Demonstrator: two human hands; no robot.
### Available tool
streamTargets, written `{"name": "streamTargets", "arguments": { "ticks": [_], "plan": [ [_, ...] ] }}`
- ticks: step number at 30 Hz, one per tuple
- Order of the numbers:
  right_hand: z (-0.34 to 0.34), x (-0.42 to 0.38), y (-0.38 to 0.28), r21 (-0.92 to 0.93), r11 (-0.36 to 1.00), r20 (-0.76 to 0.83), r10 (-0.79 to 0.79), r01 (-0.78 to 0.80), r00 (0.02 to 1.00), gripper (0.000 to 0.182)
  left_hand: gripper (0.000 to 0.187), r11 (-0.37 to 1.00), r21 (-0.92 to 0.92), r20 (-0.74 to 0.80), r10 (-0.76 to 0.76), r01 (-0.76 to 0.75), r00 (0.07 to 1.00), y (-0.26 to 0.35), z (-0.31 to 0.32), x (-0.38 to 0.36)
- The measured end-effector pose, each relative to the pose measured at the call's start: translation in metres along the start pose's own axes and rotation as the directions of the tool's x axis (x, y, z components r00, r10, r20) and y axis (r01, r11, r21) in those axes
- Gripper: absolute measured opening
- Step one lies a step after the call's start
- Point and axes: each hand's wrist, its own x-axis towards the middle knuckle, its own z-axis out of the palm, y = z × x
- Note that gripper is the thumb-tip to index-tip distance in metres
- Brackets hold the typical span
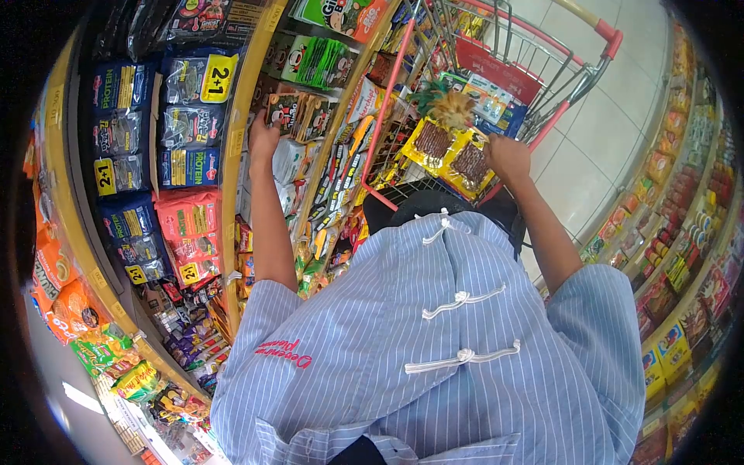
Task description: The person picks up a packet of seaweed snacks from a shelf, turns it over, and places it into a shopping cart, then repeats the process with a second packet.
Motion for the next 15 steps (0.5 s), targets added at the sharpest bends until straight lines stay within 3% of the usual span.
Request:
{"name": "streamTargets", "arguments": {
  "ticks": [2,4,8,13,15],
  "plan": [
    [-0.002,0.001,0.0,0.003,1.0,0.014,0.009,-0.009,1.0,0.023,0.039,1.0,-0.015,-0.02,-0.011,0.011,1.0,0.004,-0.001,0.002],
    [-0.001,0.0,0.0,0.009,1.0,0.03,0.018,-0.018,0.999,0.023,0.034,0.975,-0.159,-0.001,-0.159,0.157,0.987,0.007,-0.002,0.005],
    [0.002,0.001,0.001,0.016,1.0,0.019,0.009,-0.01,1.0,0.024,0.032,0.976,-0.143,-0.042,-0.175,0.167,0.984,0.004,0.002,0.009],
    [0.006,0.002,0.004,0.018,1.0,0.036,0.01,-0.011,0.999,0.024,0.027,0.964,-0.255,-0.013,-0.083,0.077,0.997,-0.011,0.021,0.021],
    [0.005,0.002,0.003,0.026,1.0,0.015,0.008,-0.008,1.0,0.024,0.026,0.976,-0.202,-0.003,-0.086,0.084,0.996,-0.002,0.021,0.018]
  ]
}}
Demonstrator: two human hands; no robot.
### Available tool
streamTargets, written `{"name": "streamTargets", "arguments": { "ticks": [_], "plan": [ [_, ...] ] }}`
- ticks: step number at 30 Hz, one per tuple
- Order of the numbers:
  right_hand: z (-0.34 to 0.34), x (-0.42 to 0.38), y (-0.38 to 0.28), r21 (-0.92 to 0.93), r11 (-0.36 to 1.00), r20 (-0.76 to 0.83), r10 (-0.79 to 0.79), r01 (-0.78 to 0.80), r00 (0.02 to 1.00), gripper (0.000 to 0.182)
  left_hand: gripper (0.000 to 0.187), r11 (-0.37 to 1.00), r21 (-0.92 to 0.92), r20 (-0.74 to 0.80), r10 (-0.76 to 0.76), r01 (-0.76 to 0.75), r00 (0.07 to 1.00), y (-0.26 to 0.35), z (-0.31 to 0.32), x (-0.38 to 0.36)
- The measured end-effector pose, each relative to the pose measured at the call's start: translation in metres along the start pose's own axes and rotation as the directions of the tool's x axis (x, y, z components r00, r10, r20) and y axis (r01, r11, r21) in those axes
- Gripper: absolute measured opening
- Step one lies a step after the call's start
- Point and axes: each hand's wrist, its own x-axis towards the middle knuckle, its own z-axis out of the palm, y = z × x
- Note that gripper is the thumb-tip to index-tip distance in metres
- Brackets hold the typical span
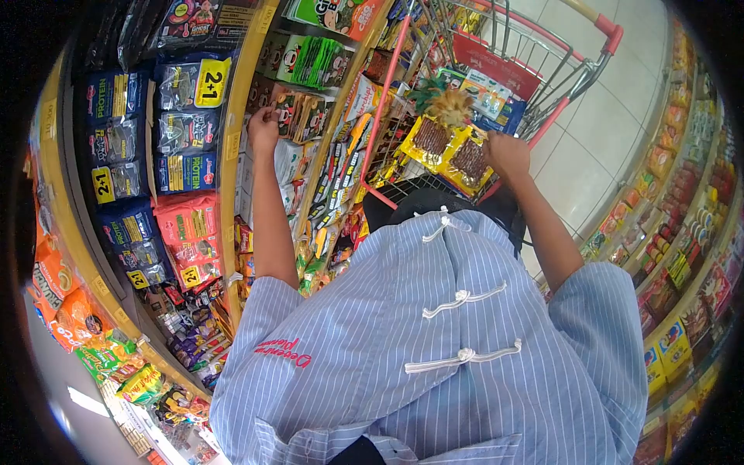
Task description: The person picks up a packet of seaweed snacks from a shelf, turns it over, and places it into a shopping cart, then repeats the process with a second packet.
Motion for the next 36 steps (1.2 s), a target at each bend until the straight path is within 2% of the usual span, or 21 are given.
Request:
{"name": "streamTargets", "arguments": {
  "ticks": [1,5,7,13,19,23,25,28,36],
  "plan": [
    [-0.001,0.0,-0.001,0.001,1.0,0.001,0.001,-0.001,1.0,0.024,0.025,0.999,0.053,0.007,-0.006,0.006,1.0,0.008,-0.001,-0.003],
    [0.0,0.001,0.0,-0.012,1.0,0.024,0.014,-0.014,1.0,0.025,0.024,0.998,0.057,-0.016,0.03,-0.029,0.999,0.009,0.009,-0.003],
    [0.0,0.001,0.001,-0.018,1.0,0.026,0.013,-0.012,1.0,0.026,0.024,0.99,0.137,-0.046,0.047,-0.04,0.998,0.012,0.012,-0.005],
    [-0.001,0.0,0.0,-0.016,1.0,-0.006,0.01,-0.01,1.0,0.025,0.025,0.985,0.158,-0.109,0.084,-0.067,0.99,0.018,0.017,-0.011],
    [-0.002,0.0,-0.001,0.001,1.0,0.009,0.021,-0.021,1.0,0.025,0.022,0.971,0.235,-0.069,0.065,-0.047,0.996,0.02,0.018,-0.015],
    [-0.003,0.0,0.0,0.009,1.0,-0.005,0.011,-0.011,1.0,0.024,0.023,0.977,0.201,-0.103,0.094,-0.071,0.99,0.01,0.024,-0.017],
    [-0.001,0.0,0.001,0.011,1.0,0.002,0.016,-0.016,1.0,0.024,0.021,0.975,0.099,-0.151,0.213,-0.2,0.965,0.005,0.025,-0.016],
    [0.0,0.0,0.001,0.015,1.0,-0.012,0.014,-0.013,1.0,0.024,0.018,0.981,0.105,-0.089,0.173,-0.164,0.981,0.002,0.02,-0.021],
    [0.001,0.001,0.002,-0.006,1.0,0.018,0.009,-0.009,1.0,0.024,0.016,0.98,0.146,-0.104,0.15,-0.134,0.983,0.013,0.019,-0.022]
  ]
}}
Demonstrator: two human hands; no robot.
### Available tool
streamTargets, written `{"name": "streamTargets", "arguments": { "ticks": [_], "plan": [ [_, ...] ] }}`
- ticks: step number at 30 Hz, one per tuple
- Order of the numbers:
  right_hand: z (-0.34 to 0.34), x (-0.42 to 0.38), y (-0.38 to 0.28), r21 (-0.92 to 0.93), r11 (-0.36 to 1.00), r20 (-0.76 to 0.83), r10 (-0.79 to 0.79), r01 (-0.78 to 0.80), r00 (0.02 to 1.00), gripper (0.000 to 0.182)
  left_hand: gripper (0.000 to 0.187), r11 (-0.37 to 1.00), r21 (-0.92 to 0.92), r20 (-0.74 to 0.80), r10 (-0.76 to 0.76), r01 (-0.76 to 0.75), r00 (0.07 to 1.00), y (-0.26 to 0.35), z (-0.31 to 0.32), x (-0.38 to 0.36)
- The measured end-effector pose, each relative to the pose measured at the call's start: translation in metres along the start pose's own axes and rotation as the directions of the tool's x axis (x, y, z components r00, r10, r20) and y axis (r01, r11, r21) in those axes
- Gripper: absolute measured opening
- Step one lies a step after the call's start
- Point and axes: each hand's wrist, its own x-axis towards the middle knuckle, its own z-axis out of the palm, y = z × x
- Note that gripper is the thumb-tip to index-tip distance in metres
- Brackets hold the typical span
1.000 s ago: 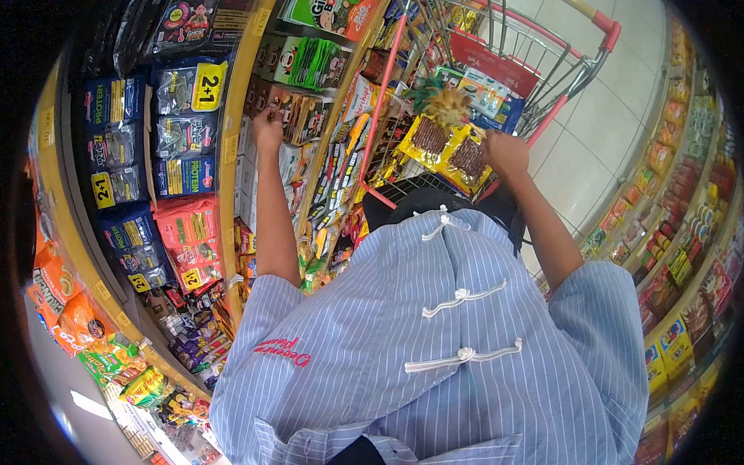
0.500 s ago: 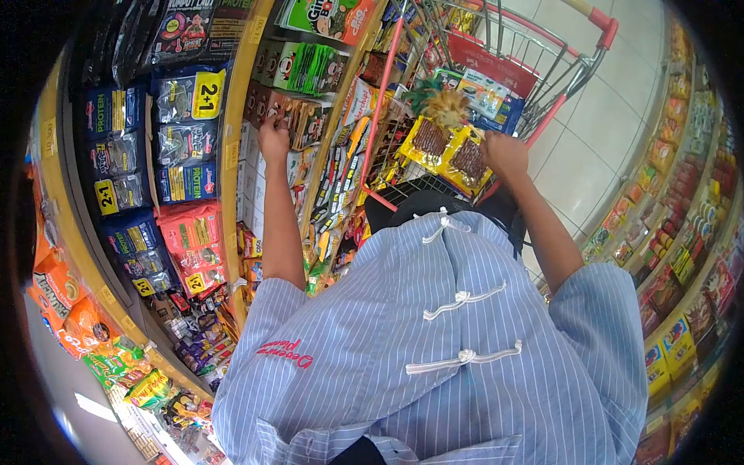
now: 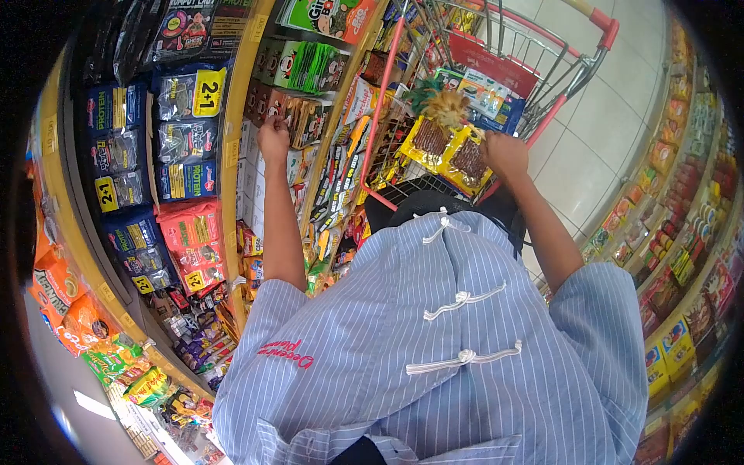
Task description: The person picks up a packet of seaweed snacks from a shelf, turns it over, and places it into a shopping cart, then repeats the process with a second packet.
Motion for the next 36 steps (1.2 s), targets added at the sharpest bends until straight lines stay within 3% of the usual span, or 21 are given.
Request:
{"name": "streamTargets", "arguments": {
  "ticks": [5,7,11,20,26,28,36],
  "plan": [
    [-0.001,0.0,0.0,0.003,1.0,-0.008,0.003,-0.003,1.0,0.024,0.013,0.999,0.033,0.019,-0.001,0.001,1.0,-0.003,0.007,0.0],
    [-0.003,-0.001,-0.001,0.0,1.0,-0.007,0.001,-0.001,1.0,0.024,0.015,0.999,-0.047,0.041,0.013,-0.011,0.999,-0.002,0.005,-0.001],
    [-0.007,-0.001,-0.005,0.006,1.0,-0.012,0.004,-0.003,1.0,0.025,0.021,0.999,0.023,0.029,0.037,-0.038,0.999,0.003,0.004,-0.004],
    [-0.004,-0.001,-0.002,0.007,1.0,-0.005,0.006,-0.006,1.0,0.024,0.027,0.997,-0.076,0.021,0.01,-0.009,1.0,-0.009,0.01,0.0],
    [-0.006,-0.002,-0.002,0.006,1.0,-0.024,-0.002,0.002,1.0,0.023,0.023,0.996,-0.061,0.016,0.064,-0.063,0.998,-0.007,0.009,0.003],
    [-0.003,-0.003,-0.001,0.009,1.0,-0.03,-0.008,0.008,1.0,0.023,0.019,1.0,0.002,0.039,0.002,-0.002,0.999,0.011,-0.002,-0.002],
    [-0.002,-0.001,-0.001,0.013,1.0,-0.047,-0.019,0.019,0.999,0.024,0.016,1.0,0.029,0.037,0.005,-0.006,0.999,0.017,0.001,0.009]
  ]
}}
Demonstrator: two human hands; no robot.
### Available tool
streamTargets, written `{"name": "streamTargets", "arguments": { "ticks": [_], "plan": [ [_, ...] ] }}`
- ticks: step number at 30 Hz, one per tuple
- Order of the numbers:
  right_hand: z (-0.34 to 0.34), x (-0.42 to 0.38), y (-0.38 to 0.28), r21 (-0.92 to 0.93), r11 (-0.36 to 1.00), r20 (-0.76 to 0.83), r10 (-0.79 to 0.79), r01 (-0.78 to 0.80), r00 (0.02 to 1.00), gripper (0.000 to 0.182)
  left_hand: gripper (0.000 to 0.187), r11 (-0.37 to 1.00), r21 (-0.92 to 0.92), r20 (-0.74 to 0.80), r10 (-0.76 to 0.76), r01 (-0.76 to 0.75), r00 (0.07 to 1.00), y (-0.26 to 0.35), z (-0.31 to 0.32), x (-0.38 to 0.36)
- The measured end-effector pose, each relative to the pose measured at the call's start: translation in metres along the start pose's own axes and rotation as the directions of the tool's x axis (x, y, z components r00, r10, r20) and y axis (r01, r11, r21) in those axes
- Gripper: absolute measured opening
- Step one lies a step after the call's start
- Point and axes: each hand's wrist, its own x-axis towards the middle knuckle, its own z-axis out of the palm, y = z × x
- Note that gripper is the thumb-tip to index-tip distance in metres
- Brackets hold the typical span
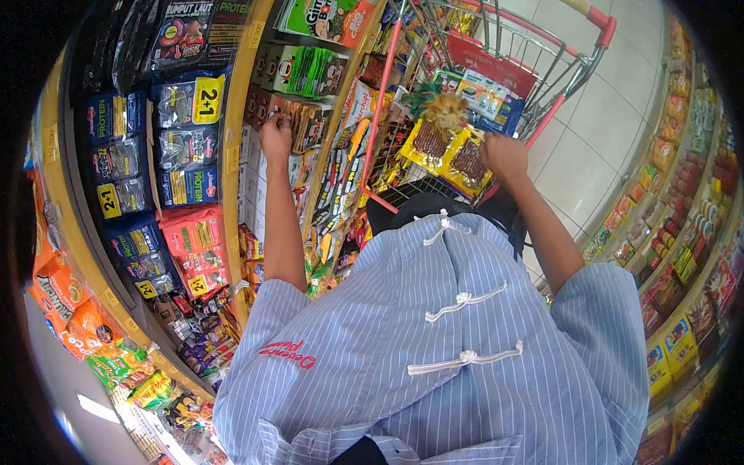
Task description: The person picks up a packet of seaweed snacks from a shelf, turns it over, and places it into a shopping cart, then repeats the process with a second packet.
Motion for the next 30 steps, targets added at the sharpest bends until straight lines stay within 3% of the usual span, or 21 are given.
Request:
{"name": "streamTargets", "arguments": {
  "ticks": [16,30],
  "plan": [
    [-0.002,0.001,-0.001,-0.012,0.999,0.05,0.031,-0.03,0.998,0.024,0.018,0.99,0.134,0.01,0.052,-0.053,0.999,0.003,0.003,0.004],
    [-0.004,0.0,-0.001,0.002,1.0,0.067,0.027,-0.027,0.997,0.023,0.03,0.999,0.05,-0.044,-0.014,0.016,0.999,0.011,0.016,-0.003]
  ]
}}
